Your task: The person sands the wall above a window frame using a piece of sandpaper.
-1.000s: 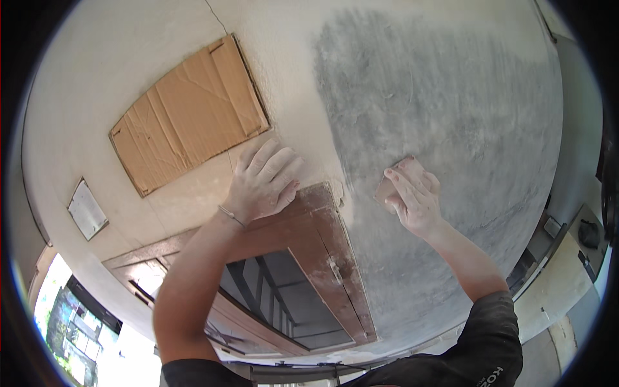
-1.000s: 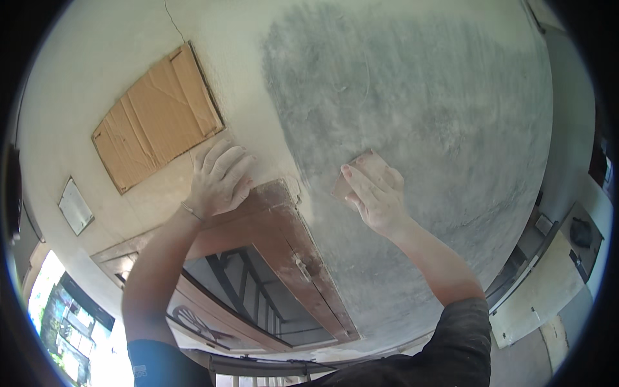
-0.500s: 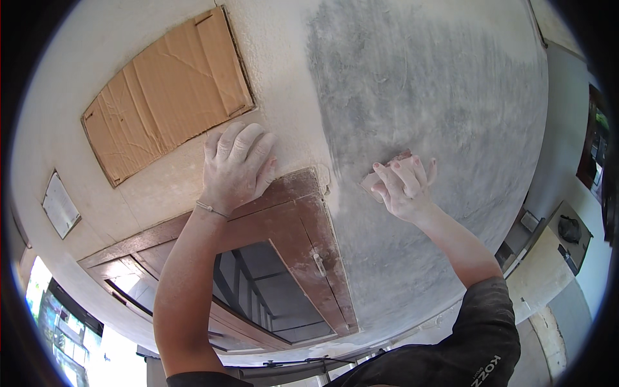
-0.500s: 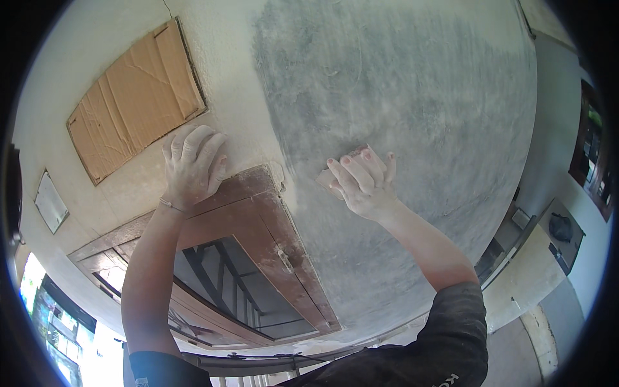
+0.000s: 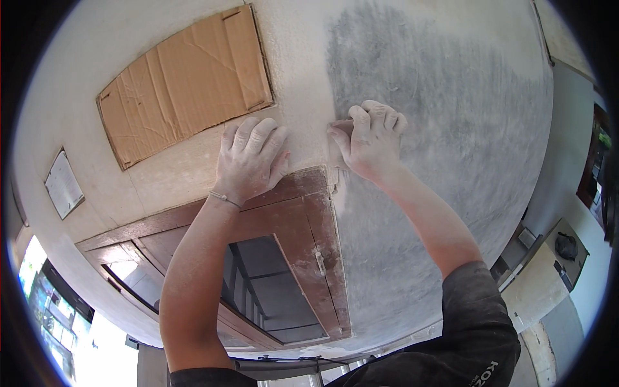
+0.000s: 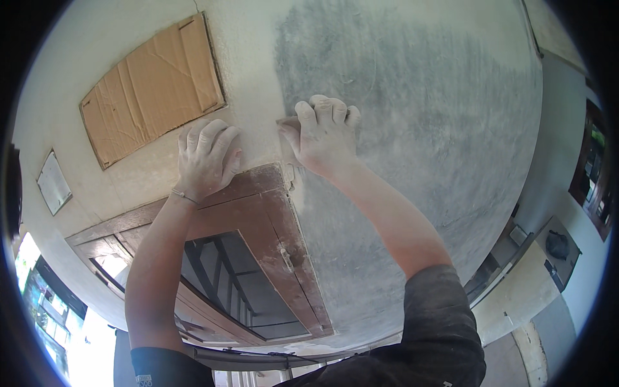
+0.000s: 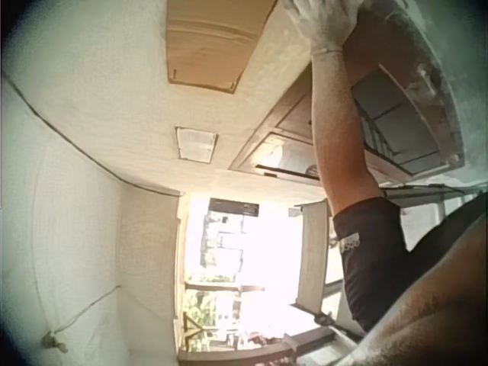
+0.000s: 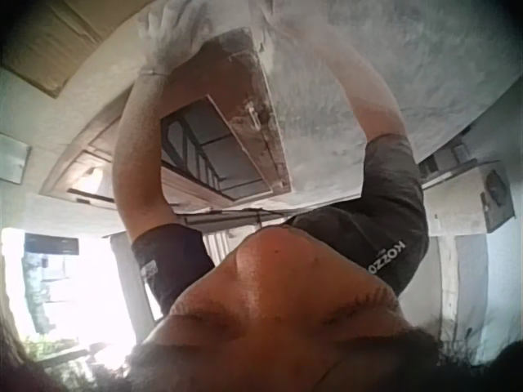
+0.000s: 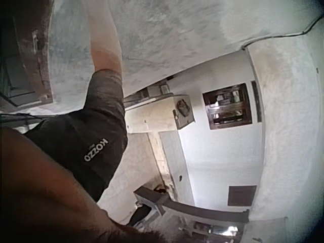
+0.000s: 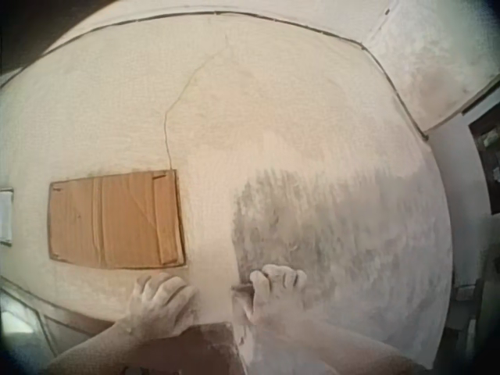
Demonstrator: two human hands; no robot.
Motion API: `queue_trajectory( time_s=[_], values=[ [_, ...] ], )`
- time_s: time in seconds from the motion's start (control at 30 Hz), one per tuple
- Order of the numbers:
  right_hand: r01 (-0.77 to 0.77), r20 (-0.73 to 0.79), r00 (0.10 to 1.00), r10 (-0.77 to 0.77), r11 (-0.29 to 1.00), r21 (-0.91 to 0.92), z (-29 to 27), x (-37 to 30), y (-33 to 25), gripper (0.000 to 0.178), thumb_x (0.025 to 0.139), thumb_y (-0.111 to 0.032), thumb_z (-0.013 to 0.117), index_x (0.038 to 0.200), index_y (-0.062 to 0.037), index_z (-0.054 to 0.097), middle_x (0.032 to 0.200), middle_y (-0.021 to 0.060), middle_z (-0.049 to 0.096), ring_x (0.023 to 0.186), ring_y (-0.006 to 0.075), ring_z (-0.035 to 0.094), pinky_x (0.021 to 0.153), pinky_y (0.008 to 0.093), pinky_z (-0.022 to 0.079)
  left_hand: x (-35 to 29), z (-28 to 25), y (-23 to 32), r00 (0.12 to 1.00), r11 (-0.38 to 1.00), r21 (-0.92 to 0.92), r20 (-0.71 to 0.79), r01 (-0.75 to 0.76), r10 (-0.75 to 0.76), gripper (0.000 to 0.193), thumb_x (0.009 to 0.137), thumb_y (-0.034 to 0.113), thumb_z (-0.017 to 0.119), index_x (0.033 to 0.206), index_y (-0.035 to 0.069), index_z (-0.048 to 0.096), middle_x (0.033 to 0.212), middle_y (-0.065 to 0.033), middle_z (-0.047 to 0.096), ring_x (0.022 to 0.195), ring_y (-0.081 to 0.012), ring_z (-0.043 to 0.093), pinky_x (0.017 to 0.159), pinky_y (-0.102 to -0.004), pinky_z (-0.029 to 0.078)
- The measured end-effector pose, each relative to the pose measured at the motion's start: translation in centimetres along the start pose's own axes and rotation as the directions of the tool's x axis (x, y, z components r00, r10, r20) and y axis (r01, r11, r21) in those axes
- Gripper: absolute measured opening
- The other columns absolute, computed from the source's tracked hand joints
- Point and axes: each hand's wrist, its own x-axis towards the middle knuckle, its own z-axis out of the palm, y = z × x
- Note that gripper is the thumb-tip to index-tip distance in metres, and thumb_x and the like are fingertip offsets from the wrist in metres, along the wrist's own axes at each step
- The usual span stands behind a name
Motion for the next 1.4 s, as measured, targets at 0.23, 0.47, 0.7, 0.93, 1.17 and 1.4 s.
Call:
queue_trajectory(
  time_s=[0.23,0.47,0.7,0.93,1.17,1.4],
  values=[
    [-0.041,0.051,0.998,0.042,0.999,-0.028,0.8,0.0,-1.4,0.041,0.082,-0.038,0.061,0.109,-0.0109,0.046,0.108,0.0098,0.046,0.103,0.0299,0.039,0.084,0.0477,0.025,-0.1,-0.2,0.0,1.000,1.000,0.028,0.008,0.014,-0.014,0.038,0.076,0.028,0.062,0.111,0.016,0.058,0.111,-0.0035,0.049,0.109,-0.0244,0.045,0.092,-0.0420,0.034],
    [-0.045,-0.070,0.997,0.043,0.998,-0.035,2.1,7.5,-1.1,0.039,0.084,-0.036,0.059,0.108,-0.0081,0.046,0.107,0.0145,0.044,0.101,0.0326,0.038,0.085,0.0499,0.025,0.9,-0.2,0.3,0.996,0.997,0.032,-0.061,0.063,-0.061,0.035,0.074,0.027,0.064,0.107,0.014,0.057,0.108,-0.0018,0.050,0.105,-0.0208,0.047,0.090,-0.0404,0.038],
    [-0.102,-0.062,0.993,0.099,0.994,-0.040,1.7,1.1,-2.2,0.038,0.081,-0.035,0.061,0.106,-0.0090,0.049,0.104,0.0141,0.046,0.100,0.0330,0.040,0.081,0.0479,0.027,0.3,0.1,0.2,0.997,0.997,0.037,-0.034,0.064,-0.062,0.035,0.076,0.025,0.063,0.111,0.018,0.058,0.110,-0.0005,0.052,0.107,-0.0211,0.048,0.092,-0.0404,0.039],
    [-0.185,-0.167,0.972,0.166,0.977,-0.106,2.2,5.7,-2.6,0.038,0.081,-0.035,0.063,0.104,-0.0079,0.050,0.104,0.0151,0.047,0.098,0.0330,0.041,0.080,0.0471,0.028,-1.1,-1.4,0.9,0.986,0.992,-0.007,0.106,0.127,-0.126,0.045,0.079,0.030,0.063,0.122,0.027,0.055,0.125,0.0016,0.047,0.123,-0.0227,0.041,0.101,-0.0434,0.033],
    [-0.174,-0.132,0.979,0.155,0.973,-0.150,1.6,3.8,-2.8,0.043,0.082,-0.037,0.063,0.108,-0.0072,0.049,0.104,0.0152,0.045,0.097,0.0318,0.040,0.080,0.0472,0.028,-1.5,-2.8,0.2,0.935,0.989,-0.009,0.328,0.150,-0.138,0.062,0.076,0.050,0.061,0.134,0.036,0.044,0.145,0.0030,0.033,0.139,-0.0284,0.021,0.109,-0.0530,0.017],
    [-0.226,-0.128,0.970,0.207,0.962,-0.157,2.5,6.0,-2.5,0.038,0.084,-0.038,0.060,0.106,-0.0089,0.048,0.104,0.0144,0.045,0.097,0.0306,0.040,0.081,0.0472,0.026,-1.2,-2.8,0.2,0.927,0.990,0.043,0.347,0.137,-0.143,0.061,0.078,0.051,0.058,0.136,0.037,0.042,0.149,0.0043,0.027,0.141,-0.0279,0.015,0.110,-0.0551,0.013]
  ],
)
